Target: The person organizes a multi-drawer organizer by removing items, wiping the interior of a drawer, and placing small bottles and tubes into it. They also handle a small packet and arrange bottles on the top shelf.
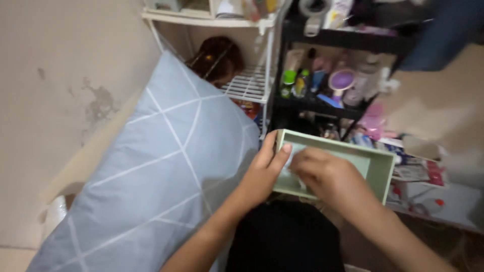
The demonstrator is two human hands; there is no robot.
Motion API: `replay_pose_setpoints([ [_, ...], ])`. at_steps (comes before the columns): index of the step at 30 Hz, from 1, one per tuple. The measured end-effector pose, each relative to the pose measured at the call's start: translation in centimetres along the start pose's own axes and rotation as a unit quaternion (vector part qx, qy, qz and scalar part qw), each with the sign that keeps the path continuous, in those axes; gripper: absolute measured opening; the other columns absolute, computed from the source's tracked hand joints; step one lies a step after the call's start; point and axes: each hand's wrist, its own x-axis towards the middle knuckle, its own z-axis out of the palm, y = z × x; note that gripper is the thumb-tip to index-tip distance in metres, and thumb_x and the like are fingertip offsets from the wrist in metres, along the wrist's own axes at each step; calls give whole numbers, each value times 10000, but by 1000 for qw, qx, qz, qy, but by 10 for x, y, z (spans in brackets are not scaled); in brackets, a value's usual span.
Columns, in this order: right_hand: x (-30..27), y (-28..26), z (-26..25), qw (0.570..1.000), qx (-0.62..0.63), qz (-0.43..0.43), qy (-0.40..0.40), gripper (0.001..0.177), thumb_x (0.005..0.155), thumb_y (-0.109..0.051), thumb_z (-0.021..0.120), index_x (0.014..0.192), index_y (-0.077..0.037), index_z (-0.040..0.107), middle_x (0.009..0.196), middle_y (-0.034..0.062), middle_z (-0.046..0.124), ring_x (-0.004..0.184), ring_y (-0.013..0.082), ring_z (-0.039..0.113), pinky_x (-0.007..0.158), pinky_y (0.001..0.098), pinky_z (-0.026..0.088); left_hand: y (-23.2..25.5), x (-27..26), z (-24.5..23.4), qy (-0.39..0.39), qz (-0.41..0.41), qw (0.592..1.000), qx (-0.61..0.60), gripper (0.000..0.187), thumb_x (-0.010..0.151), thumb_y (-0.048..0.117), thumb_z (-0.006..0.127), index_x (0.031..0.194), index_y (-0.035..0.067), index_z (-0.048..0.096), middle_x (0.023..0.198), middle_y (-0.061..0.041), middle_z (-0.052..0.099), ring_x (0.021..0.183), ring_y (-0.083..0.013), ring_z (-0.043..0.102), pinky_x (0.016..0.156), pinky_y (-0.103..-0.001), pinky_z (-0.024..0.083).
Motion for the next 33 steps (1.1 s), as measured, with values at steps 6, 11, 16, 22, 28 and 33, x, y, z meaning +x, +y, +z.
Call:
replay_pose_setpoints([
  [6,-40,-13,-32,985,-165,52,-23,226,772,-118,738,991,-107,790,1012,77,728,869,287,722,761,388,568,3,-7,12,-61,46,997,-29,511,1078,398,472,1450,48,463,1259,-134,634,1177,-203,583,1020,-326,464],
  [11,-44,-29,-23,989,-116,-26,86,257,880,-102,694,1118,-14,726,1164,119,691,975,330,686,822,401,562,-5,-6,39,-113,70,989,-66,505,1093,399,482,1458,53,441,1312,-116,601,1238,-173,555,1069,-309,435],
  [16,-68,-23,-35,993,-105,51,-6,270,812,-89,711,1070,-111,787,1060,60,716,867,268,715,757,390,573,-10,-17,43,-114,49,991,-41,487,1078,394,496,1432,60,476,1239,-129,646,1163,-185,589,1009,-321,473],
  [22,-59,-3,-37,985,-152,-30,-81,355,733,-40,706,1070,-121,781,1126,38,713,958,287,696,795,405,543,-13,-3,53,-100,46,994,-21,478,1074,402,478,1416,68,478,1228,-139,656,1134,-199,608,984,-323,495],
  [28,-60,13,-36,983,-73,1,-167,369,782,-51,635,1120,-142,753,1194,20,700,1079,247,667,920,390,523,-23,6,55,-76,90,993,-20,480,1081,390,498,1421,51,483,1285,-170,649,1211,-219,591,1043,-340,462],
  [33,-75,2,-41,985,-113,-44,-126,351,839,-177,539,1129,-97,719,1228,90,664,1123,288,613,934,458,450,-33,1,75,6,90,996,-14,482,1070,369,496,1410,27,487,1253,-168,668,1157,-233,622,1008,-348,487],
])
